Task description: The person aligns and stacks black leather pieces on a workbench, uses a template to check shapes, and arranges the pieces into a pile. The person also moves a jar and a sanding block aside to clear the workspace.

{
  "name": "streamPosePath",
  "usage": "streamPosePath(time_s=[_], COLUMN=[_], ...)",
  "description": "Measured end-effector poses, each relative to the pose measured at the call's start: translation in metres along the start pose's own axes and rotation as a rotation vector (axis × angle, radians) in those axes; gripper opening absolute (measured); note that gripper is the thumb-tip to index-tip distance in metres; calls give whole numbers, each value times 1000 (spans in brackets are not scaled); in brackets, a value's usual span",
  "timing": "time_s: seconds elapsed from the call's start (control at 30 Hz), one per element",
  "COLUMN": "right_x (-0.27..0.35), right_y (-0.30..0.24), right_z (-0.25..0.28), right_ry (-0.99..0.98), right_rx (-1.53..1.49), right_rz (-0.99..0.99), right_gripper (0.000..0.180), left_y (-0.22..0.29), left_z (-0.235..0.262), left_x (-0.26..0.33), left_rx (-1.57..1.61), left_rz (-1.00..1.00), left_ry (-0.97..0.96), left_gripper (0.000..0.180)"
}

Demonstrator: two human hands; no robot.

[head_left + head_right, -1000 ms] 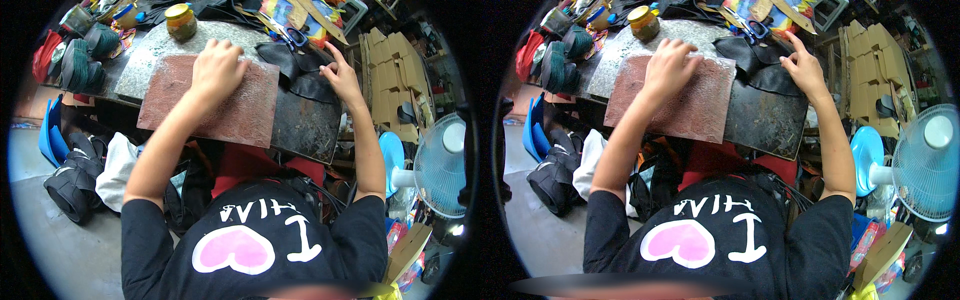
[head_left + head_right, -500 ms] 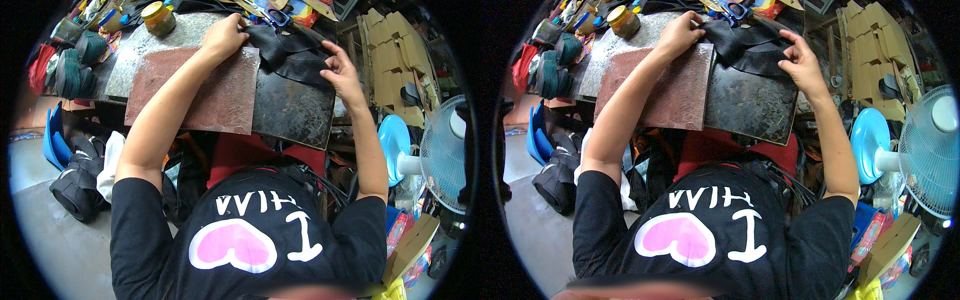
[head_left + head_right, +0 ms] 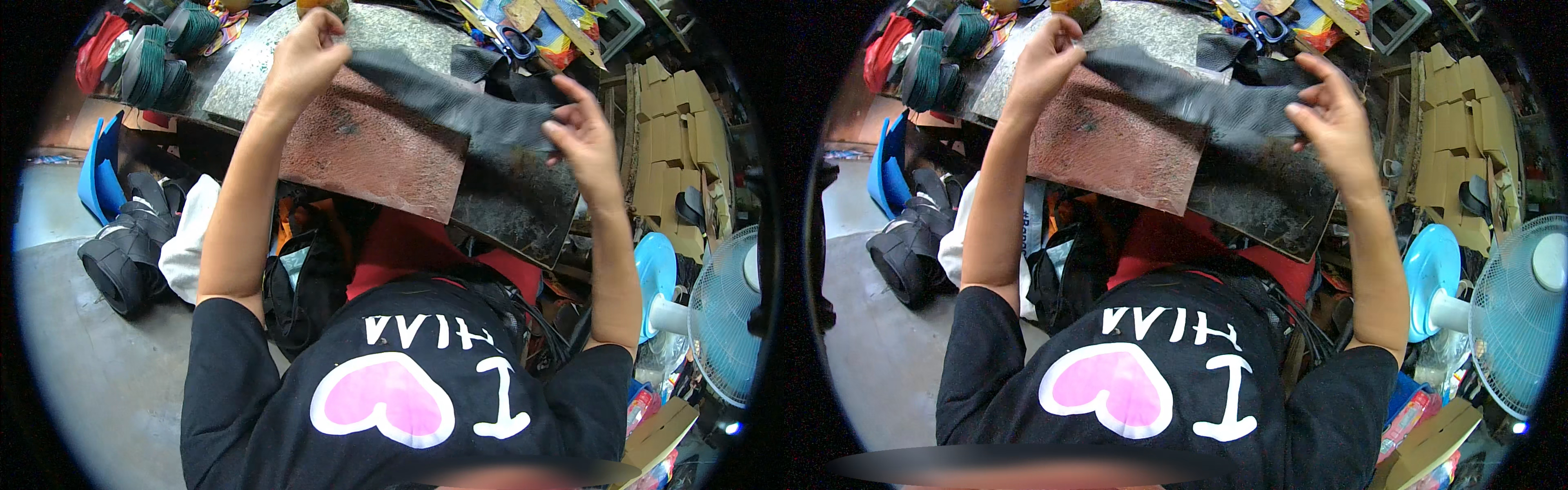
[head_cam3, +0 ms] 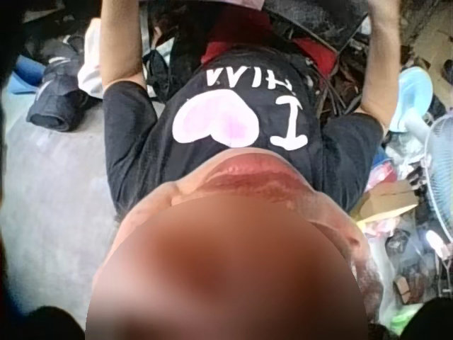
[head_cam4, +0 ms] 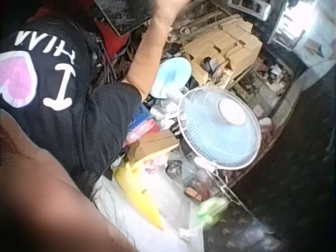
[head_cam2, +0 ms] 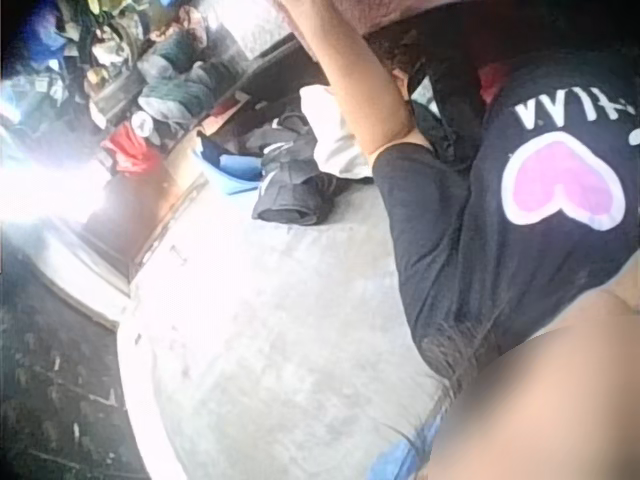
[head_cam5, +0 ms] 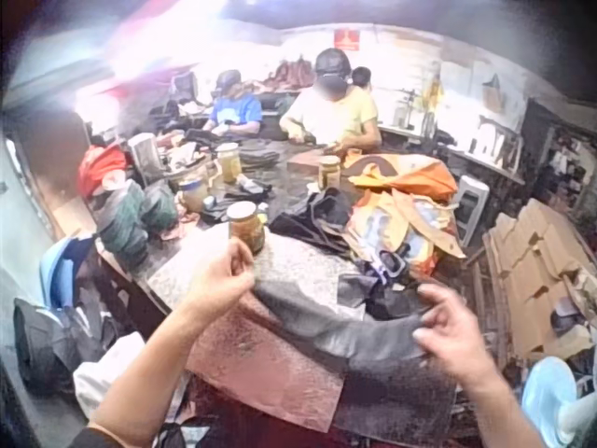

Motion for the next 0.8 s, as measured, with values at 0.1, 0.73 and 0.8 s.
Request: streamPosePath(time_s=[0.1,0.73,0.8], right_x=[-7,-54,-54], right_y=[24,42,47], right_z=[-15,22,22], right_ry=[-38,161,158], right_rx=[422,959,1029], right_rz=[-86,64,6], right_gripper=[72,81,83], left_y=[-11,48,50], left_z=[-5,-141,-139], left_x=[23,-93,-93], left_rx=[-298,621,599], left_rz=[139,-51,-93], left_ry=[-38,-482,-452], left_gripper=[18,17,20])
Point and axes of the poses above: each hand's wrist, its own x-axis away from the middle knuckle, its own z-axis out of the back of the hand, y = z × x, the point moved 9 cm from there along -x, towards the middle knuckle, and after that the axes turned 14 degrees about -y, right-handed, at the moved point
